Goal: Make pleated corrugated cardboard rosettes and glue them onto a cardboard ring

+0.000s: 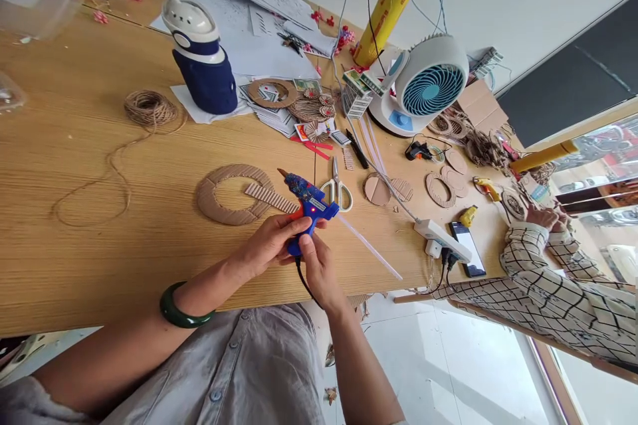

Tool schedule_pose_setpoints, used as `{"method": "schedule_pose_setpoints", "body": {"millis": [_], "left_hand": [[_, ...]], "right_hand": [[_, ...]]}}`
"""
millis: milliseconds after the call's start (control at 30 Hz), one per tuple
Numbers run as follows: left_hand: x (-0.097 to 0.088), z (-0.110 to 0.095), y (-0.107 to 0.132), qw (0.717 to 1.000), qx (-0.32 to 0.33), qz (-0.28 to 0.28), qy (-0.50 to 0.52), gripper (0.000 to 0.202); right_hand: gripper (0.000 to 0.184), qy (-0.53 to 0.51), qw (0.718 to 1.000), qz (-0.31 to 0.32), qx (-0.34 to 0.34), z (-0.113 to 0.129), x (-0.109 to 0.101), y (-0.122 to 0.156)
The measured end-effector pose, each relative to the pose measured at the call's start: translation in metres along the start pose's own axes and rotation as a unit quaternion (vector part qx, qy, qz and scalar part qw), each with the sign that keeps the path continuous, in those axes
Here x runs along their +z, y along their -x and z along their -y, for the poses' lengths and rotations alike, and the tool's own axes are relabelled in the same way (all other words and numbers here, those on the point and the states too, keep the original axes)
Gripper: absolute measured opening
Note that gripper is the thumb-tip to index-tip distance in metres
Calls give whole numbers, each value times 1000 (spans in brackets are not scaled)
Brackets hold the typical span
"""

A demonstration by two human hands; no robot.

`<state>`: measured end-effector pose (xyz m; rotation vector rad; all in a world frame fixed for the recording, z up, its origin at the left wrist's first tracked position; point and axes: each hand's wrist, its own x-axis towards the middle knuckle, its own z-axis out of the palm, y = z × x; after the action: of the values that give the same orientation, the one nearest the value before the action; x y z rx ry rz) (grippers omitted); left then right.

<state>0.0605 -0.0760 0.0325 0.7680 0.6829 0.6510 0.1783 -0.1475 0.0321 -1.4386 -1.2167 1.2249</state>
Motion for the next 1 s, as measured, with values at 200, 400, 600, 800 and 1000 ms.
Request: {"method": "schedule_pose_setpoints", "body": {"millis": [200,400,600,800,1000], "left_hand": [[-5,3,-2,999,21,-13,29,40],[2,9,2,999,1,12,40,37],[-11,13,4,993,-52,95,40,33],[-10,14,3,991,-82,99,25,34],[-11,14,2,991,-82,104,34,34]], "right_hand": [[16,407,855,-288,-142,24,-47,35],[29,337,925,-167,-52,11,-49,29],[28,383,909,-153,-62,12,-45,38],[29,354,925,-136,-32,10,-51,40],[28,346,930,-118,-38,8,-54,33]]}}
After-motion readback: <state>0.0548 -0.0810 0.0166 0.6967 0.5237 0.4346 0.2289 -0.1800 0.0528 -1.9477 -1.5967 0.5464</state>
